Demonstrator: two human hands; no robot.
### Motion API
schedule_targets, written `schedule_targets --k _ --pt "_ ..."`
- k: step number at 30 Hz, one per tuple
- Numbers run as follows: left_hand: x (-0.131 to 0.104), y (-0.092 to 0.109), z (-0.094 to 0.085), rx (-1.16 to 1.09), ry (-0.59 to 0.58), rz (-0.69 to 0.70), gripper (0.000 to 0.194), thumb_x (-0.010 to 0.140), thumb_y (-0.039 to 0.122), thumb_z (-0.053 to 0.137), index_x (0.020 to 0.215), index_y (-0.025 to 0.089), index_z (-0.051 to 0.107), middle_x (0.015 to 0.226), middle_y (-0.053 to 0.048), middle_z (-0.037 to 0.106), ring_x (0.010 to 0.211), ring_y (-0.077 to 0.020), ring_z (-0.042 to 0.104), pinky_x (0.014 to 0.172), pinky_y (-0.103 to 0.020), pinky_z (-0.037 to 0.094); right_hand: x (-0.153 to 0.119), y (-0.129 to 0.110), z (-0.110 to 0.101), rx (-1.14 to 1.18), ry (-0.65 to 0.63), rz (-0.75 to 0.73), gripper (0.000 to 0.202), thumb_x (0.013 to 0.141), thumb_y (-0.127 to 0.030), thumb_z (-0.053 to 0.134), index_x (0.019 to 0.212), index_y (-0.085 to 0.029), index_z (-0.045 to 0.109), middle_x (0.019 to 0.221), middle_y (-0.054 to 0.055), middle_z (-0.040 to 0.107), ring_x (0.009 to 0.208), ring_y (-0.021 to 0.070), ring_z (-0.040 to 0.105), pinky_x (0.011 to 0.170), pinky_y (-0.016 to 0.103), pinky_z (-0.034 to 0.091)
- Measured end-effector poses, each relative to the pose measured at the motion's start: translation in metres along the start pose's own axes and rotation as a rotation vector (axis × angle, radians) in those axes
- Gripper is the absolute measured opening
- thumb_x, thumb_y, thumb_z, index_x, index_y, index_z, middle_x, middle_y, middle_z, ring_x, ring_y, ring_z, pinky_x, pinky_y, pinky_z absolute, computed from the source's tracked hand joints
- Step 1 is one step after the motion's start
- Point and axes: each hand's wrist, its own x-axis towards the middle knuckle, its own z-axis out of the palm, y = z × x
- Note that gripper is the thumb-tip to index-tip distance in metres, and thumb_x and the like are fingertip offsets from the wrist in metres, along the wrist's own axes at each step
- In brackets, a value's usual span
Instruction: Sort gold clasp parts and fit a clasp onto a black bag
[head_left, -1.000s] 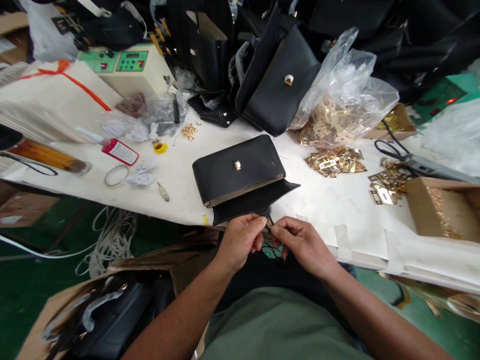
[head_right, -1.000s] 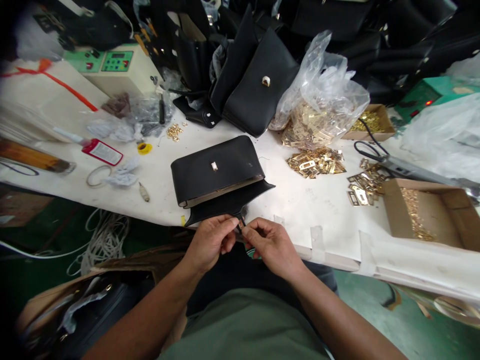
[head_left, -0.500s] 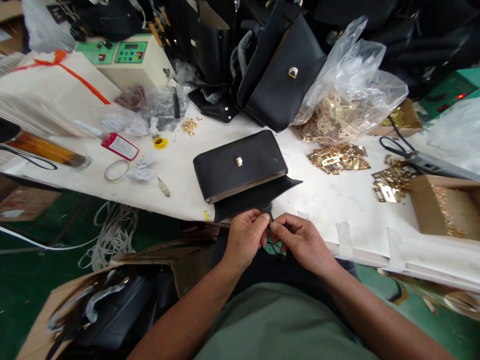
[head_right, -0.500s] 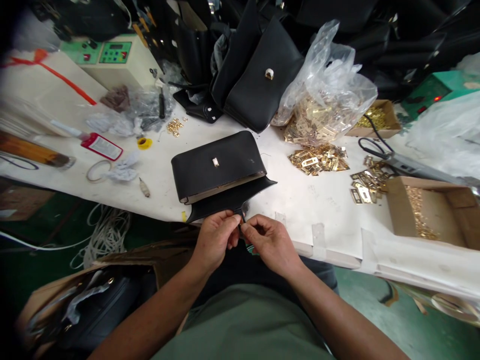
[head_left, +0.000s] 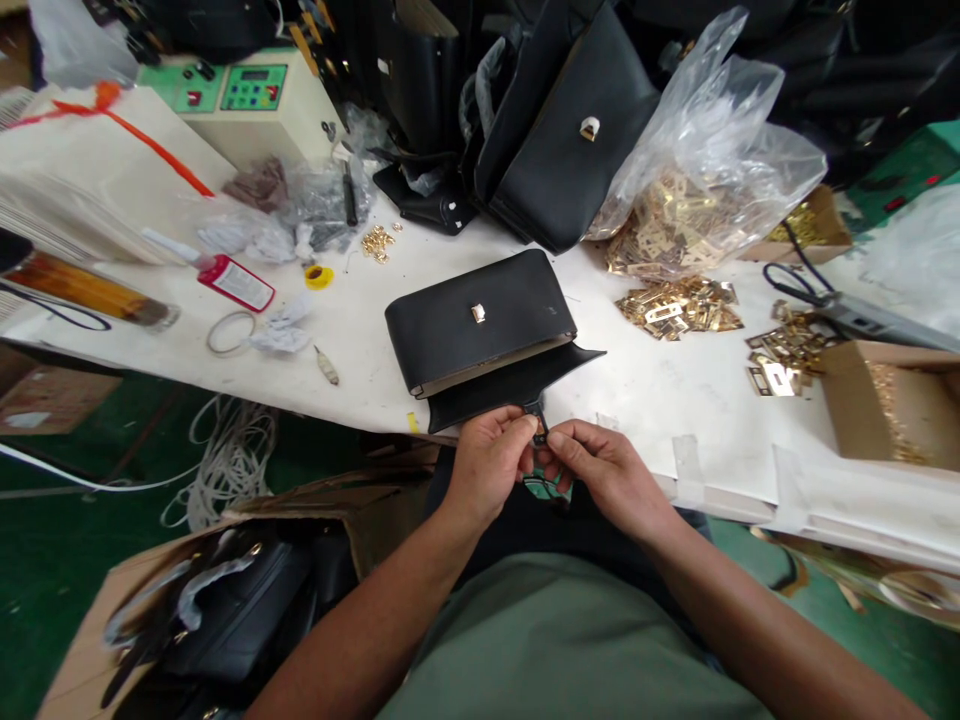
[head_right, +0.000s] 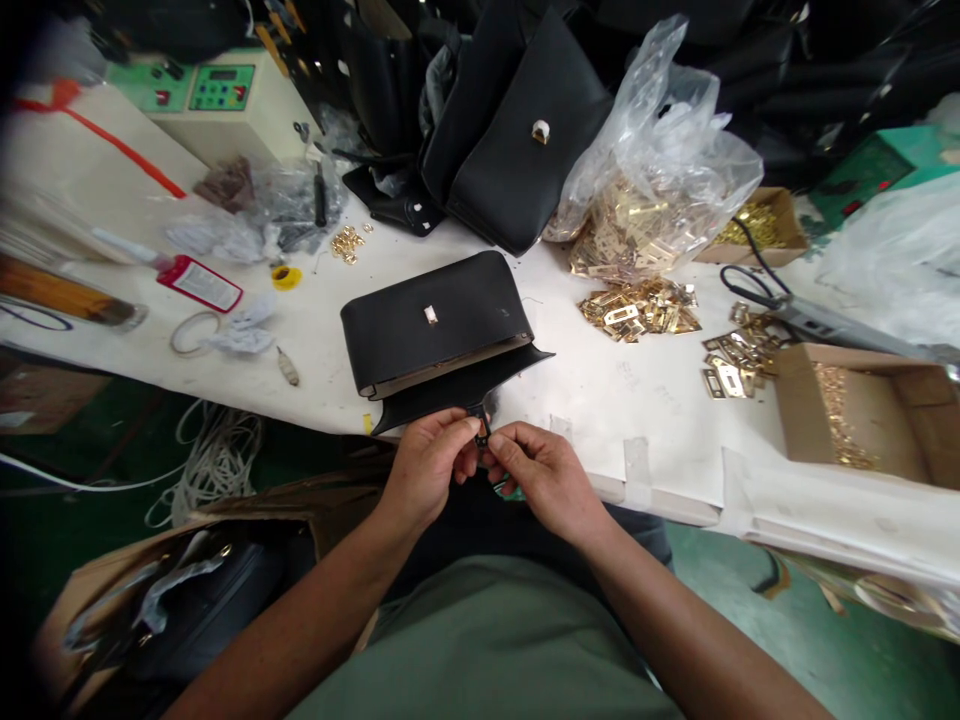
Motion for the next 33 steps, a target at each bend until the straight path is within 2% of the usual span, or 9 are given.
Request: schedule_targets --k 10,14,17,20,23,33 --pt "0.0 0.0 0.001 -0.029 0.013 0.003 0.026 0.08 0.038 0.064 0.072 0.014 0.057 0.053 0.001 0.051 0.044 -0.0089 0.042 0.041 -0.02 0.031 0.0 -0.003 0.004 0.01 0.043 0.03 0.035 0.093 -0.048 0.063 0.091 -0.013 0.067 0.08 0.006 0.066 0.07 0.0134 0.059 0.061 0.024 0.05" --pt "0.0 -0.004 0.0 0.001 0.022 -0.002 0.026 0.081 0.037 0.064 0.074 0.013 0.059 0.054 0.0 0.052 0.045 -0.0086 0.043 0.042 -0.019 0.032 0.003 -0.003 0.005 -0.051 0.102 0.053 0.033 0.09 -0.044 0.063 0.083 -0.013 0.064 0.072 0.004 0.062 0.062 0.0118 0.054 0.056 0.022 0.045" --pt "0.001 -0.006 -0.002 0.04 0.024 0.023 0.026 0.081 0.037 0.066 0.078 0.012 0.063 0.058 -0.001 0.056 0.049 -0.0094 0.049 0.043 -0.018 0.037 0.004 -0.007 0.002 -0.123 0.064 0.054 0.031 0.091 -0.042 0.061 0.08 -0.013 0.065 0.071 0.003 0.061 0.06 0.0108 0.05 0.053 0.023 0.041" --pt "0.001 -0.006 -0.003 0.078 0.02 0.035 0.026 0.081 0.039 0.067 0.081 0.013 0.064 0.064 -0.002 0.062 0.057 -0.0135 0.06 0.046 -0.019 0.045 0.006 -0.014 -0.004 -0.196 0.057 0.018 0.028 0.091 -0.04 0.061 0.084 -0.013 0.068 0.076 0.003 0.063 0.067 0.0119 0.054 0.058 0.023 0.043" --pt "0.001 -0.003 -0.004 0.091 0.026 0.03 0.026 0.081 0.039 0.067 0.082 0.013 0.064 0.068 -0.004 0.065 0.064 -0.0189 0.068 0.051 -0.023 0.052 0.01 -0.022 -0.006 -0.232 0.168 -0.049 0.024 0.088 -0.037 0.065 0.089 -0.014 0.069 0.077 0.002 0.064 0.07 0.0121 0.055 0.061 0.022 0.044" --pt "0.001 -0.01 -0.006 0.141 0.003 0.13 0.025 0.088 0.039 0.064 0.086 0.014 0.063 0.075 -0.006 0.072 0.071 -0.0233 0.073 0.065 -0.032 0.06 0.03 -0.02 0.0 -0.266 0.277 -0.166 0.015 0.083 -0.029 0.068 0.081 -0.014 0.068 0.075 0.001 0.064 0.069 0.0126 0.057 0.063 0.022 0.046"
